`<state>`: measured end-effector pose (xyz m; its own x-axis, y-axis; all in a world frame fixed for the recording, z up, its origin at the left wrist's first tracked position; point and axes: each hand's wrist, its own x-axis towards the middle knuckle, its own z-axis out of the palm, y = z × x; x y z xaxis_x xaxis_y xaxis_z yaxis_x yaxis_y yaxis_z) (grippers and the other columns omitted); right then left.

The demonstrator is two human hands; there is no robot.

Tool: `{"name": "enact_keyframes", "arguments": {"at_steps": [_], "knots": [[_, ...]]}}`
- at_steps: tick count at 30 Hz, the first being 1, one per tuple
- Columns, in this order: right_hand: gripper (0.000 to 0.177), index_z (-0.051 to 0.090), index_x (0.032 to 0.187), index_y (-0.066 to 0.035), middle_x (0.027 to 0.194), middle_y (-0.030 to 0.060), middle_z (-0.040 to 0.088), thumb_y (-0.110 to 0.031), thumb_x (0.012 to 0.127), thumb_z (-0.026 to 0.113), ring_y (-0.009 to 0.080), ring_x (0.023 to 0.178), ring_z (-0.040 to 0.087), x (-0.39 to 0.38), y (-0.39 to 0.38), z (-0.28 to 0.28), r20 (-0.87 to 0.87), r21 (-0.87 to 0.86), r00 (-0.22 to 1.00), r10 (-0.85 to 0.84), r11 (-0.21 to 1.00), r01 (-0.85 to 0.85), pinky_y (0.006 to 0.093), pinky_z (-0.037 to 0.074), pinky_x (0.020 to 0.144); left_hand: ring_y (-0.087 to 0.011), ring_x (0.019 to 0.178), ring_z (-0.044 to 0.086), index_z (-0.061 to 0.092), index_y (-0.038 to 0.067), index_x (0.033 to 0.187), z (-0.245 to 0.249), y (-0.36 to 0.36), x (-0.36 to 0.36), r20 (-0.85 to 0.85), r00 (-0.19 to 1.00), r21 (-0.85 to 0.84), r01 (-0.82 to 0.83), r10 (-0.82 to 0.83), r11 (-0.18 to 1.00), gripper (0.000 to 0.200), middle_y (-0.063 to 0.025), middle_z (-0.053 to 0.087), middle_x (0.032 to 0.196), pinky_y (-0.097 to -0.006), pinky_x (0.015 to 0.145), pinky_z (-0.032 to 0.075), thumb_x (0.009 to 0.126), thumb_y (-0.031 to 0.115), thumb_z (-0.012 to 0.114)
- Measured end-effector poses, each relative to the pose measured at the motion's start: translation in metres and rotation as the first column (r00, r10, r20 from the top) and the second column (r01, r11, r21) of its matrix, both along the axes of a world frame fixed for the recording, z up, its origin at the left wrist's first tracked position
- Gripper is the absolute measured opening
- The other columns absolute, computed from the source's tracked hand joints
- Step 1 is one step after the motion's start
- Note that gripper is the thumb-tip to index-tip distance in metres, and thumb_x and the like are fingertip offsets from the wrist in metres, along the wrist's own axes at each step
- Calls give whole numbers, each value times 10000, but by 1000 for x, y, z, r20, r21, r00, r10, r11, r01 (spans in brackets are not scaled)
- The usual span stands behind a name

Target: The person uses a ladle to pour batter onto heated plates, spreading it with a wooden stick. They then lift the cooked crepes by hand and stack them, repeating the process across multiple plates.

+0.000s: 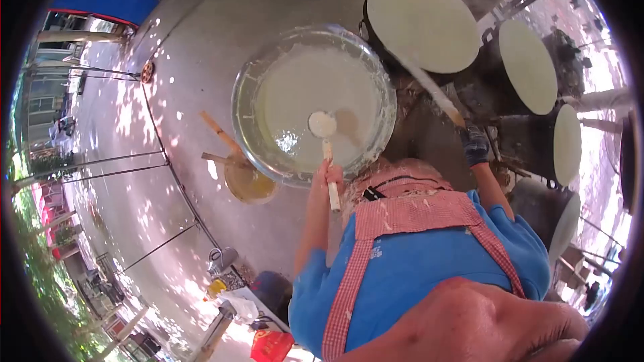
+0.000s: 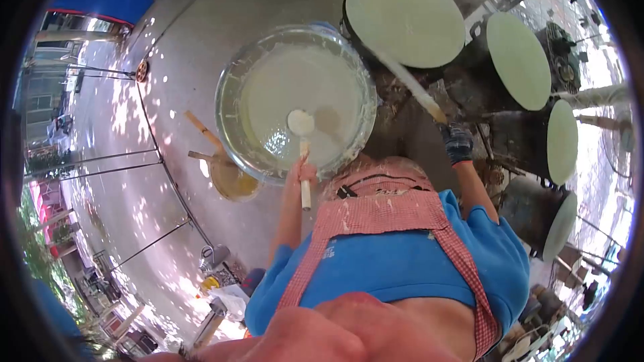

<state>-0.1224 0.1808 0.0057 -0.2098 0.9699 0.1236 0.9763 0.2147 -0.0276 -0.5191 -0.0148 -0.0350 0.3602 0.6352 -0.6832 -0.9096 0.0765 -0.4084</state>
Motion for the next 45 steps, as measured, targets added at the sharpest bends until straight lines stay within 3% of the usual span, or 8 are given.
{"name": "enact_keyframes", "arguments": {"at_steps": [9,17,22,28,35,41,44,45], "knots": [[258,610,817,-90,756,152,585,-326,744,535,325,702,554,-118,15,-1,-79,-345,888,453,823,-450,402,437,641,-67,344,270,313,149,711,-79,29,-32,-265,945,-232,130,-192,964,234,29,272,489,-183,272,227,764,201,534],[264,617,765,-86,754,154,589,-333,713,539,332,706,558,-162,13,-5,-48,-524,798,600,665,-532,412,430,649,-97,310,304,288,112,853,-98,18,-23,-774,404,-400,285,-487,871,183,4,291,457,-229,257,248,798,153,458],[316,614,752,-69,757,170,586,-376,715,552,335,717,556,-157,-3,24,-81,-579,868,490,686,-441,406,433,643,-75,311,303,320,114,826,-98,7,-16,-649,654,-313,237,-389,920,180,15,294,458,-211,253,241,793,161,492],[317,598,860,-70,756,175,585,-357,729,566,337,710,555,-87,-17,6,-232,-236,806,545,772,-590,411,436,627,-24,348,267,351,121,756,28,45,12,-106,994,106,-16,28,994,207,27,294,504,-139,280,230,792,191,542],[306,575,949,-67,779,162,591,-268,720,596,308,715,569,-115,42,161,-357,524,497,791,609,-595,382,446,650,-6,354,244,344,134,811,329,33,38,-873,430,344,206,231,916,249,59,277,501,-145,274,184,796,254,561],[269,570,929,-22,838,151,598,-201,731,603,290,746,576,-125,50,201,-628,388,453,633,759,-523,345,453,690,-50,301,254,371,184,801,399,17,22,-904,-298,214,307,307,927,158,44,260,423,-198,266,184,831,295,480],[238,560,902,9,807,103,598,-170,749,594,234,727,584,-123,25,115,-893,278,105,438,720,-636,337,464,689,-37,340,264,380,163,760,313,1,9,-987,17,154,384,160,910,149,51,278,476,-182,277,200,841,253,467],[211,560,879,16,793,83,588,-152,755,590,211,725,577,-111,16,62,-993,-67,-20,-116,697,-714,326,466,689,-33,355,268,381,150,738,285,-3,15,-978,205,39,343,-34,938,158,52,283,496,-175,282,208,846,235,460]]}}
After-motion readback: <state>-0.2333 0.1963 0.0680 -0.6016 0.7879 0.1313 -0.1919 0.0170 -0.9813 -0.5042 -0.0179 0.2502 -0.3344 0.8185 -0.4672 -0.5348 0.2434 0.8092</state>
